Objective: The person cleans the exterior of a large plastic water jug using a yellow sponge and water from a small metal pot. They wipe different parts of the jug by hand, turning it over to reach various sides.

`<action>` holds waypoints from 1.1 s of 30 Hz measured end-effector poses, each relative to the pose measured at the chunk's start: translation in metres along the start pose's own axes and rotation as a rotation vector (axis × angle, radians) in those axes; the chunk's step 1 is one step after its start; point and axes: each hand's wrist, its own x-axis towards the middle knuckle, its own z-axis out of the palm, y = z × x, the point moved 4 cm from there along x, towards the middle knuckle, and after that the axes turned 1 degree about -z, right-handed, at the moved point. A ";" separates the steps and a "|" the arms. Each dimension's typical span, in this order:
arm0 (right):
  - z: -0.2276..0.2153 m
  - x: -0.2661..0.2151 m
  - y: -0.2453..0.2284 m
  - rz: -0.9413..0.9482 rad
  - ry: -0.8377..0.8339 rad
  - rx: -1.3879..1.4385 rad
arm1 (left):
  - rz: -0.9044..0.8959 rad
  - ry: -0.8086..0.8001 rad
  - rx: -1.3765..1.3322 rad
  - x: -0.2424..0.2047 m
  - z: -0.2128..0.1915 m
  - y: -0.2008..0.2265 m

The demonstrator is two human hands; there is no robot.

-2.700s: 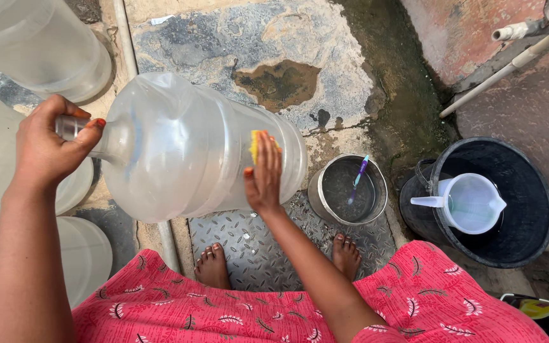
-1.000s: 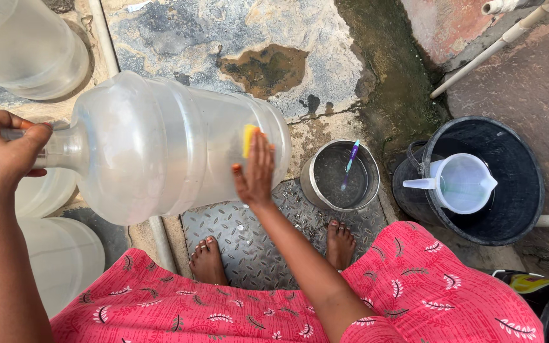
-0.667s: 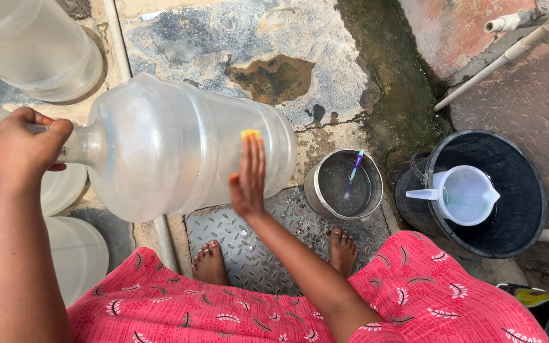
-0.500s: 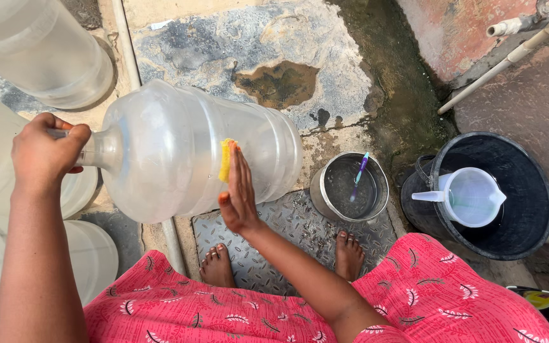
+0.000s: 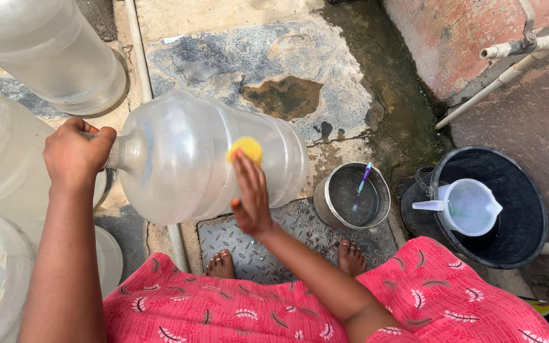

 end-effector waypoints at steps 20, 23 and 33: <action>-0.010 0.002 0.010 -0.047 -0.033 0.000 | 0.135 0.067 0.075 -0.012 0.001 0.033; 0.028 -0.077 -0.014 -0.349 -0.201 0.007 | 0.205 0.112 0.075 -0.016 0.002 0.045; -0.045 0.059 -0.013 0.074 0.062 0.097 | 0.404 0.098 0.059 -0.049 0.002 0.094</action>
